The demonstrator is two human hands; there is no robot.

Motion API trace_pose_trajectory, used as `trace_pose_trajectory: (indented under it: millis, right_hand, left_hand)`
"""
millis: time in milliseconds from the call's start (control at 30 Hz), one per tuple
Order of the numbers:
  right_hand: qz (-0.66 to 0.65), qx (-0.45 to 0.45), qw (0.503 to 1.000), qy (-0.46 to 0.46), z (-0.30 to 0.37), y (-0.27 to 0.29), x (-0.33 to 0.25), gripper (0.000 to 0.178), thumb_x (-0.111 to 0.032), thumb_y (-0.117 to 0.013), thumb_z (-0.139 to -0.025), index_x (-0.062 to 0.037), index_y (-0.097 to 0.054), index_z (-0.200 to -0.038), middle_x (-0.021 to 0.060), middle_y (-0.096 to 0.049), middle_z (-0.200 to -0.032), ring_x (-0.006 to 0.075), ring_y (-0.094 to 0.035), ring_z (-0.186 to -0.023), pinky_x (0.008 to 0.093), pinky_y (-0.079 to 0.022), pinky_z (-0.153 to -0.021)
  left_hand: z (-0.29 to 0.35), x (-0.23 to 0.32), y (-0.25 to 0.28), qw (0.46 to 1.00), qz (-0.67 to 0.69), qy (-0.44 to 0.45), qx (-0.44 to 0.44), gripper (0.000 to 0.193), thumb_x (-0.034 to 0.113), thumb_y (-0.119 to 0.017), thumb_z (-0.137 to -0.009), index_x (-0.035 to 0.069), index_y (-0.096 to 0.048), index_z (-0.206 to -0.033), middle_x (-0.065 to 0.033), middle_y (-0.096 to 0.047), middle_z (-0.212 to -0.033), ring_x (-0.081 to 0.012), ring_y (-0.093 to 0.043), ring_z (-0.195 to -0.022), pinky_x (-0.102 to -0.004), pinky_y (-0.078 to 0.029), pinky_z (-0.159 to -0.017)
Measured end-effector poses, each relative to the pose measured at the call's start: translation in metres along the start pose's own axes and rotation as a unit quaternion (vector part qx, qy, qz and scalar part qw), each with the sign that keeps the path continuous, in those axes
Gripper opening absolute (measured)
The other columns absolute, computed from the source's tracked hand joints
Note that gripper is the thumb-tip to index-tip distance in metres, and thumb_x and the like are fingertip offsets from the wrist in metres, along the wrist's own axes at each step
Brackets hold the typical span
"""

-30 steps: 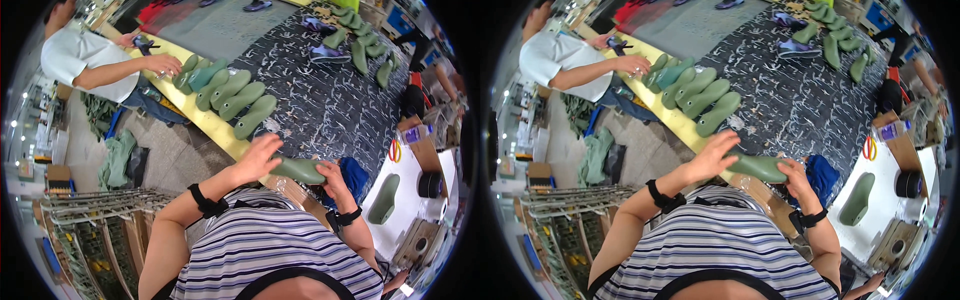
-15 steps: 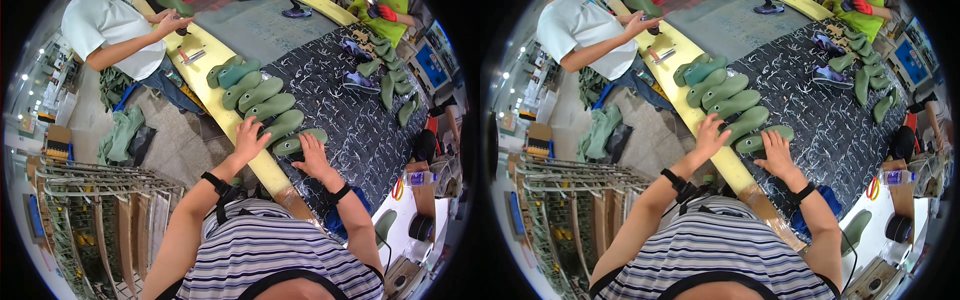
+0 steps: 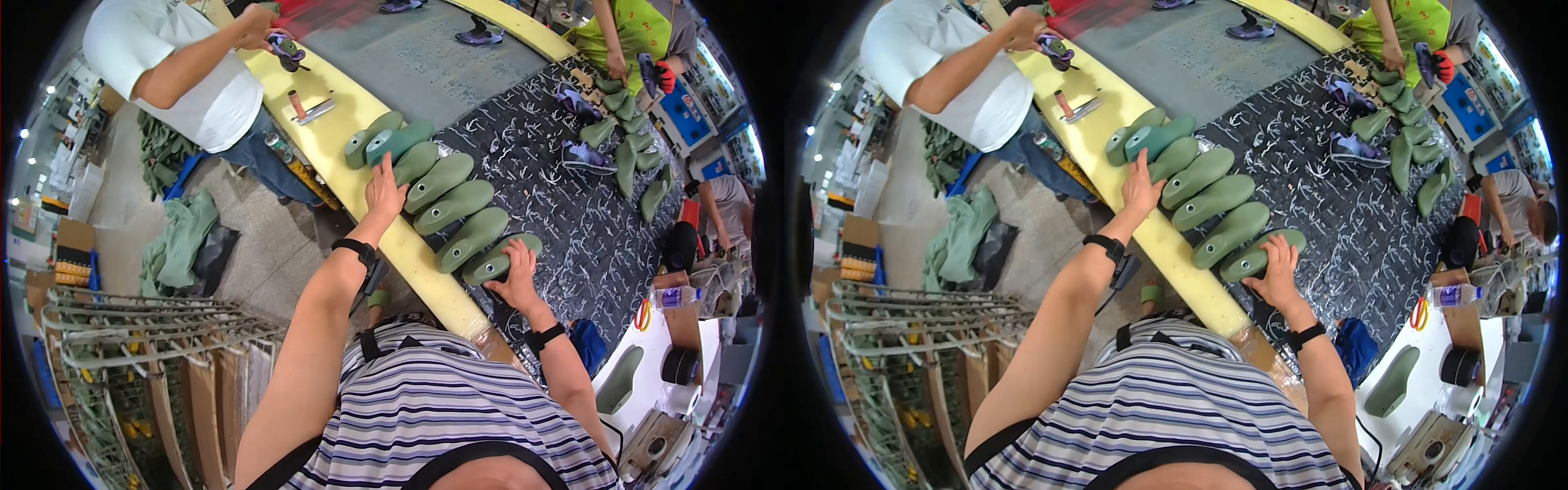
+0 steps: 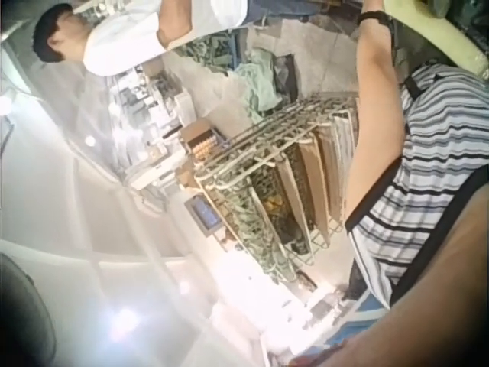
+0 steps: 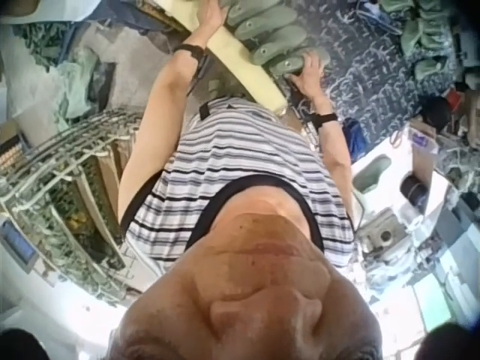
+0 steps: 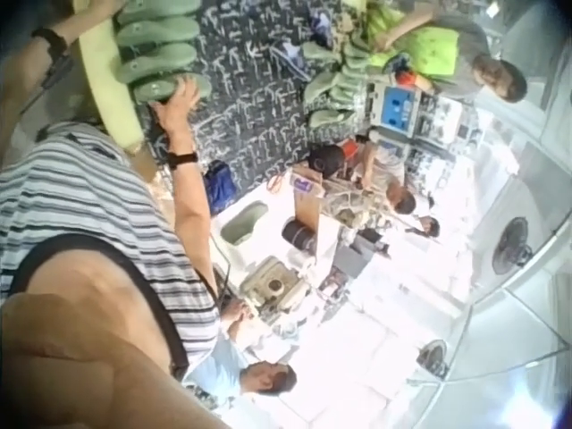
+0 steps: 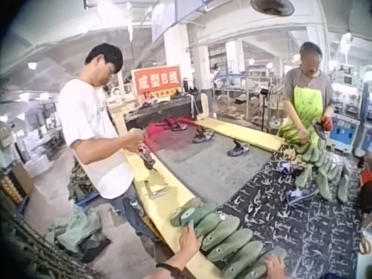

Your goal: Transfer shoe lasts from a mobile rack to a work table and arrange them for assembly.

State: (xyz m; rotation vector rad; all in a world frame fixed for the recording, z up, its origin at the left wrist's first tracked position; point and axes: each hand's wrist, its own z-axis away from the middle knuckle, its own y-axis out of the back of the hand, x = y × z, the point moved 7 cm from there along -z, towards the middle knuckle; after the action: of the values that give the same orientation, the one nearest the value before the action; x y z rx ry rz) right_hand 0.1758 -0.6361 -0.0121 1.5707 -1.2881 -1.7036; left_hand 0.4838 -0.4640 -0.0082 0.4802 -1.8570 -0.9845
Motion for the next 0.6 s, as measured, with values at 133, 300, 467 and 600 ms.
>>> trace_pose_trajectory:
  millis: [133, 300, 467, 600]
  right_hand:
    - [-0.007, -0.017, 1.000, 0.006, -0.022, -0.005, -0.002, 0.087, -0.026, -0.090, -0.053, -0.0059, -0.042, -0.124, 0.0183, -0.039, -0.138, 0.0404, -0.027, -0.137, 0.0575, -0.014, -0.111]
    - [-0.015, -0.027, 1.000, 0.001, -0.042, -0.010, -0.008, 0.086, -0.026, -0.090, -0.054, -0.0094, -0.042, -0.123, 0.0176, -0.039, -0.139, 0.0404, -0.027, -0.137, 0.0589, -0.014, -0.110]
    - [-0.009, -0.042, 0.999, -0.006, -0.047, -0.014, -0.007, 0.086, -0.027, -0.090, -0.054, -0.0105, -0.042, -0.123, 0.0168, -0.040, -0.139, 0.0392, -0.026, -0.139, 0.0588, -0.014, -0.111]
    - [-0.018, -0.024, 1.000, -0.002, -0.048, -0.016, -0.005, 0.086, -0.027, -0.090, -0.053, -0.0112, -0.043, -0.123, 0.0163, -0.040, -0.139, 0.0386, -0.027, -0.139, 0.0586, -0.015, -0.111]
  left_hand:
    - [-0.017, -0.010, -0.013, 0.997, -0.064, -0.008, -0.046, 0.054, 0.027, -0.075, -0.076, 0.009, -0.046, -0.118, -0.0179, -0.059, -0.104, -0.0407, -0.063, -0.088, -0.0498, -0.051, -0.076]
    - [-0.058, -0.029, -0.005, 0.997, -0.062, -0.026, -0.039, 0.045, 0.025, -0.075, -0.075, 0.008, -0.049, -0.108, -0.0172, -0.060, -0.104, -0.0393, -0.064, -0.089, -0.0489, -0.052, -0.075]
    - [-0.089, -0.080, 0.002, 0.994, -0.110, 0.006, -0.019, 0.046, 0.027, -0.074, -0.077, 0.009, -0.049, -0.111, -0.0179, -0.061, -0.103, -0.0389, -0.064, -0.088, -0.0478, -0.051, -0.075]
    - [-0.111, -0.104, 0.017, 0.992, -0.113, 0.011, -0.050, 0.053, 0.028, -0.074, -0.077, 0.009, -0.048, -0.118, -0.0173, -0.058, -0.111, -0.0368, -0.060, -0.101, -0.0513, -0.047, -0.085]
